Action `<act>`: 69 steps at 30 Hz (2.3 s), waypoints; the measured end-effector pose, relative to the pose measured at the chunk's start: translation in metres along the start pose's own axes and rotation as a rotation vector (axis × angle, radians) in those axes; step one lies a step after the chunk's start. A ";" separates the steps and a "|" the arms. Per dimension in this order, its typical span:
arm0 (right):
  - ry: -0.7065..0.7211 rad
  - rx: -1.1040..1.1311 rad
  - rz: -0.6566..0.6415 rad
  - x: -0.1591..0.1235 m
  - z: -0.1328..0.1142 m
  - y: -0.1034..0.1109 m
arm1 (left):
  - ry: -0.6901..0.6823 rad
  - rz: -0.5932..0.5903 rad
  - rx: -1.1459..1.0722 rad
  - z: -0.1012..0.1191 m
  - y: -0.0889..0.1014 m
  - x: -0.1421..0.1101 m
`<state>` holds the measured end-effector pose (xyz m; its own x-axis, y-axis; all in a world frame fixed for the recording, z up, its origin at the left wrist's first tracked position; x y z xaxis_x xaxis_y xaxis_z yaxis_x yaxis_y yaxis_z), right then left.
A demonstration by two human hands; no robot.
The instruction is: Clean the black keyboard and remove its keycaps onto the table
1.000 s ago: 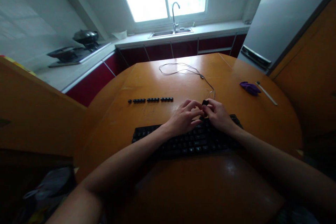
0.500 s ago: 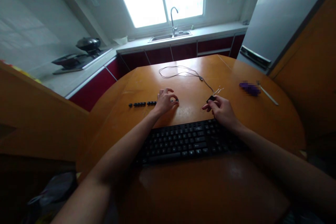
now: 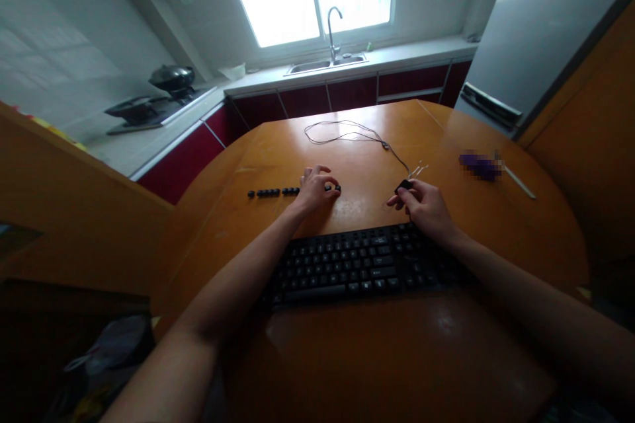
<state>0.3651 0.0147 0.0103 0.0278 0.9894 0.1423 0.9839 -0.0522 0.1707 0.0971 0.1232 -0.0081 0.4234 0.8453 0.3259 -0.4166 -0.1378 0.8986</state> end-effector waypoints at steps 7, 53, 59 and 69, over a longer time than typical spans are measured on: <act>0.011 -0.012 -0.006 0.003 -0.002 0.005 | 0.010 0.008 0.008 -0.002 0.000 0.001; 0.026 -0.034 -0.030 0.005 -0.002 0.009 | -0.717 0.011 -0.036 0.136 0.033 -0.021; -0.023 -0.004 -0.069 0.001 0.005 -0.001 | -0.679 0.042 -0.033 0.134 0.015 -0.029; 0.001 -0.029 -0.142 -0.001 0.004 -0.003 | -0.602 0.013 -0.157 0.134 0.004 -0.031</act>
<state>0.3631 0.0146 0.0058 -0.1113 0.9871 0.1153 0.9725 0.0843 0.2171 0.1903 0.0269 0.0248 0.7776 0.3987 0.4861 -0.5186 -0.0304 0.8545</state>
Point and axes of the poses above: each hand's wrist, its own x-axis towards the middle knuckle, its own y-axis out of the back of the hand, z = x × y, the point moved 4 cm from there along x, towards the middle knuckle, and after that the axes turned 5 degrees about -y, right-handed, at the moved point
